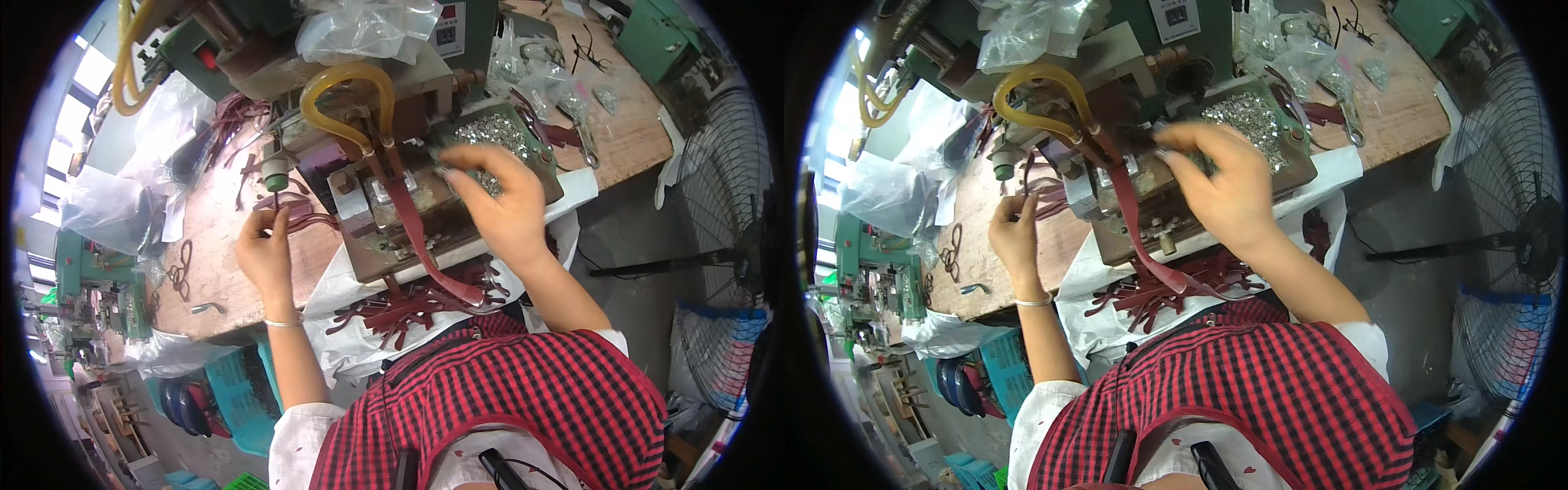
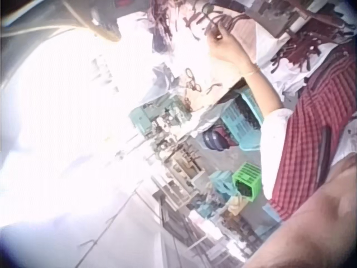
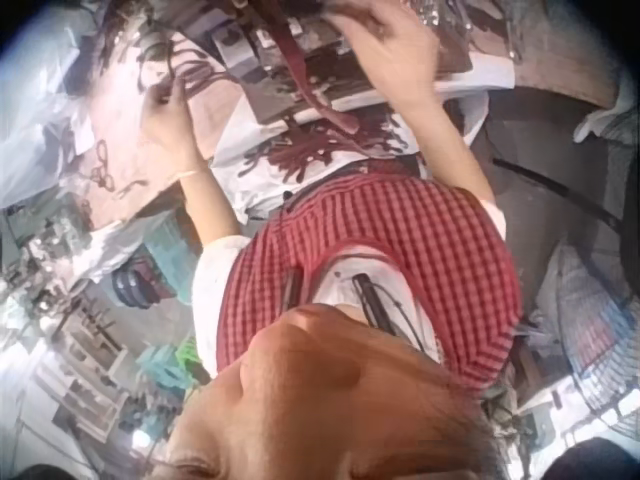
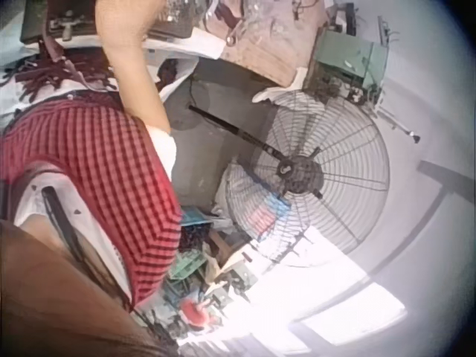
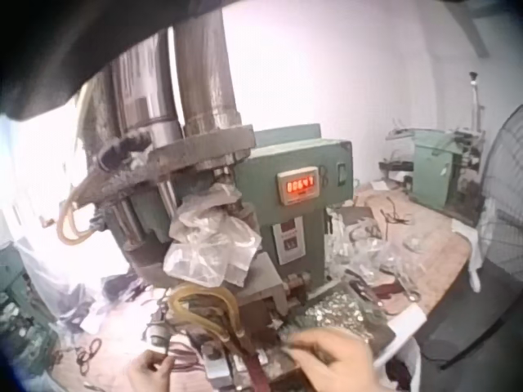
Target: The person repeatedly picks reddish-brown leather straps and small metal hardware from a tray, inserts the hardware into the strap ends, and uses a press machine to secure them. The finished straps are placed on the table. The process is repeated continuously.
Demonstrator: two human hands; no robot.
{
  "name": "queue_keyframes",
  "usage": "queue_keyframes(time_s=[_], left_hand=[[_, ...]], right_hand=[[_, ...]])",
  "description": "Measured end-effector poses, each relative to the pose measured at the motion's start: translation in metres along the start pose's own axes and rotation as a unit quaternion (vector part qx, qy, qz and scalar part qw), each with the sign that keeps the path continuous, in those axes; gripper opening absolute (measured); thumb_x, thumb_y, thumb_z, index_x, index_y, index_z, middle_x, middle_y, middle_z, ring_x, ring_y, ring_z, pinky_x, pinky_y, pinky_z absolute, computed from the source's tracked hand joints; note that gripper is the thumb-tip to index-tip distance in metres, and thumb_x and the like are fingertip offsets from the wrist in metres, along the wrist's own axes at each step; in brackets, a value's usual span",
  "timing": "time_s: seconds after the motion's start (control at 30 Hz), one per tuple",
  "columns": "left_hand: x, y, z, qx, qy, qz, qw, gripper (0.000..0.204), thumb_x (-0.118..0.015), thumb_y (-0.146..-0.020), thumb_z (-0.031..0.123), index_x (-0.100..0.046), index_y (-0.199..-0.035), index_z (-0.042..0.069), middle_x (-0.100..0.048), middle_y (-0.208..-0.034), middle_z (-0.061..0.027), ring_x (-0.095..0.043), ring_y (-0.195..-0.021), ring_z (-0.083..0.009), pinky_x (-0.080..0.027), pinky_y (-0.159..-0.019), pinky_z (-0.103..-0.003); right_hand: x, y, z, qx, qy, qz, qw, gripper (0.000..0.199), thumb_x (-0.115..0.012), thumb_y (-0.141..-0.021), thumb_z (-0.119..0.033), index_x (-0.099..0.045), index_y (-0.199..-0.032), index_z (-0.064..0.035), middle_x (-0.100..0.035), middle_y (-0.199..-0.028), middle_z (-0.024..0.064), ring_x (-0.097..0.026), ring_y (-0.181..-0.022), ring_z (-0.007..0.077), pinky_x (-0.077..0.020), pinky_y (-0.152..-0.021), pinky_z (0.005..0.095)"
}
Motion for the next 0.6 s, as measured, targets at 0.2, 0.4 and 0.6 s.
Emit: queue_keyframes(time_s=[0.2,0.4,0.6], left_hand=[[-0.027,0.036,-0.076,0.118,0.258,-0.019,0.959,0.016,-0.074,-0.095,0.013,-0.065,-0.095,0.001,-0.068,-0.075,-0.0037,-0.057,-0.059,-0.0067,-0.042,-0.054,-0.021],[0.021,0.025,0.03,0.023,0.376,0.06,0.924,0.018,-0.059,-0.106,0.018,-0.062,-0.098,0.003,-0.073,-0.084,-0.0109,-0.068,-0.065,-0.0139,-0.048,-0.055,-0.023],[0.061,0.052,0.13,-0.241,0.265,0.093,0.929,0.013,-0.053,-0.105,0.005,-0.059,-0.107,-0.006,-0.072,-0.092,-0.0202,-0.067,-0.067,-0.0198,-0.055,-0.06,-0.028]], right_hand=[[-0.058,-0.009,0.015,-0.085,-0.219,-0.033,0.971,0.03,-0.072,-0.086,-0.001,-0.064,-0.114,0.0034,-0.073,-0.093,0.0086,-0.069,-0.09,0.0123,-0.0516,-0.085,0.0278],[-0.06,-0.009,0.01,-0.147,-0.27,-0.061,0.95,0.033,-0.07,-0.088,0.002,-0.058,-0.12,0.0039,-0.071,-0.1,0.0066,-0.066,-0.095,0.011,-0.0504,-0.087,0.0259],[-0.049,0.004,-0.018,-0.137,-0.253,-0.051,0.956,0.041,-0.067,-0.092,0.0,-0.055,-0.131,0.007,-0.07,-0.112,0.0125,-0.066,-0.103,0.0146,-0.0513,-0.093,0.03]])
Point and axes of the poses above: each hand's wrist, its own y-axis away from the middle knuckle, its own x-axis out of the back of the hand, z = x × y, the point moved 7 cm from there along -y, towards the middle knuckle
